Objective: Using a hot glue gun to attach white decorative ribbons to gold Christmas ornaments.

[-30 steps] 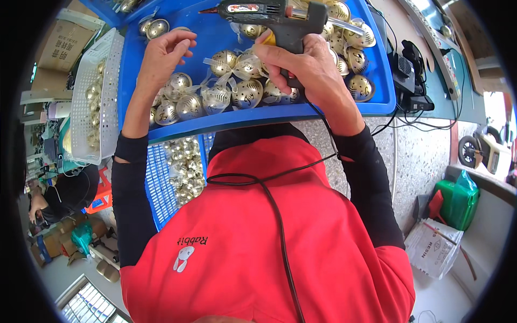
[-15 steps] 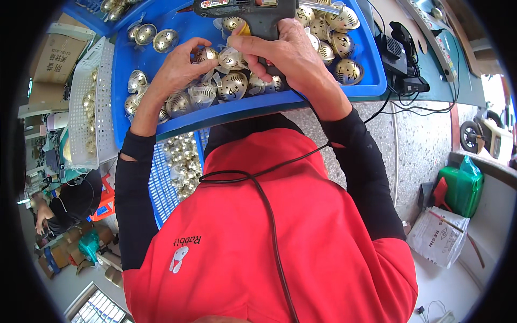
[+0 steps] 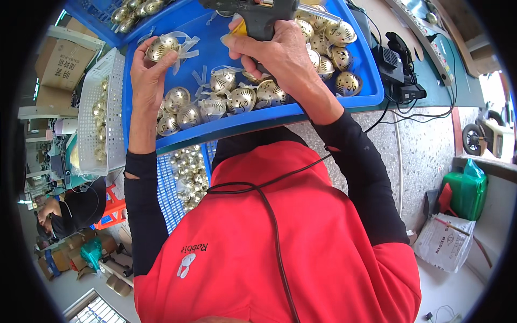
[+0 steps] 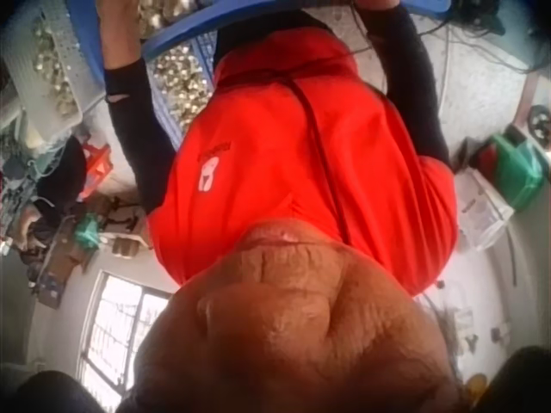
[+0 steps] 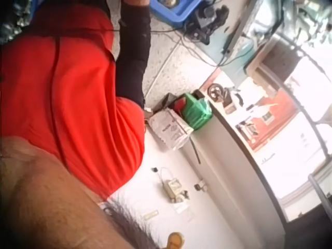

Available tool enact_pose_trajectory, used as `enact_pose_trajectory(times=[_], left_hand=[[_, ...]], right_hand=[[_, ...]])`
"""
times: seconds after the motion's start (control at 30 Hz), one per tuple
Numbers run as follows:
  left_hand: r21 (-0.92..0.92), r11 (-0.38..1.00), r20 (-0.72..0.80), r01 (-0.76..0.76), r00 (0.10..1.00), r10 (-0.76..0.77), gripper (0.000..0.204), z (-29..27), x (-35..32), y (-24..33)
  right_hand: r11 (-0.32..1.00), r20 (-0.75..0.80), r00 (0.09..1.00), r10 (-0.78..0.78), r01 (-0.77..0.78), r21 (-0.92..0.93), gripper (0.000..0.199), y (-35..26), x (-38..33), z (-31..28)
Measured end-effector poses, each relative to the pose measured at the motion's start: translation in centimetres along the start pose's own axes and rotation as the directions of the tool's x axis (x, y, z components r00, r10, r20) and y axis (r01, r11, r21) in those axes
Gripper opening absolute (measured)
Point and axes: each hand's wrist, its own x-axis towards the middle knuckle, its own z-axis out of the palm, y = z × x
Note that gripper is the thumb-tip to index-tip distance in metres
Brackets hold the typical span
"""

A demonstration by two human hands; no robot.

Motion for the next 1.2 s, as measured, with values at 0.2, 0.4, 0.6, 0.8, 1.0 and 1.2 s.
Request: enact_pose_trajectory(times=[0.2,0.4,0.6,0.8,1.0,1.2], left_hand=[[0.166,0.960,0.070,-0.227,0.973,0.218,0.062,1.7,-1.8,2.4],[0.275,0.886,0.167,-0.374,0.926,0.339,0.058,3.0,-2.4,3.5],[0.321,0.901,0.157,-0.291,0.955,0.253,0.057,3.4,-3.7,3.5],[0.383,0.906,0.106,-0.182,0.983,0.153,0.059,4.2,-4.6,3.3],[0.142,0.990,0.157,0.024,0.987,-0.047,0.056,5.0,-5.4,3.5],[0.031,0.996,0.105,0.083,0.991,-0.086,0.051,4.8,-5.5,2.9]], right_hand=[[0.961,0.032,0.993,-0.118,0.122,-0.249,0.029,-0.7,1.8,1.5],[0.916,0.111,0.956,-0.272,0.293,-0.274,0.040,0.7,3.9,2.7],[0.978,0.090,0.992,-0.088,0.103,-0.183,0.030,-1.8,3.1,3.1],[0.965,0.144,0.986,0.084,-0.117,0.236,0.029,-2.6,2.9,2.6],[0.839,0.119,0.973,0.200,-0.233,0.492,0.022,-3.1,2.7,3.5],[0.958,0.206,0.958,-0.200,0.235,-0.165,0.013,-1.1,3.0,2.0]])
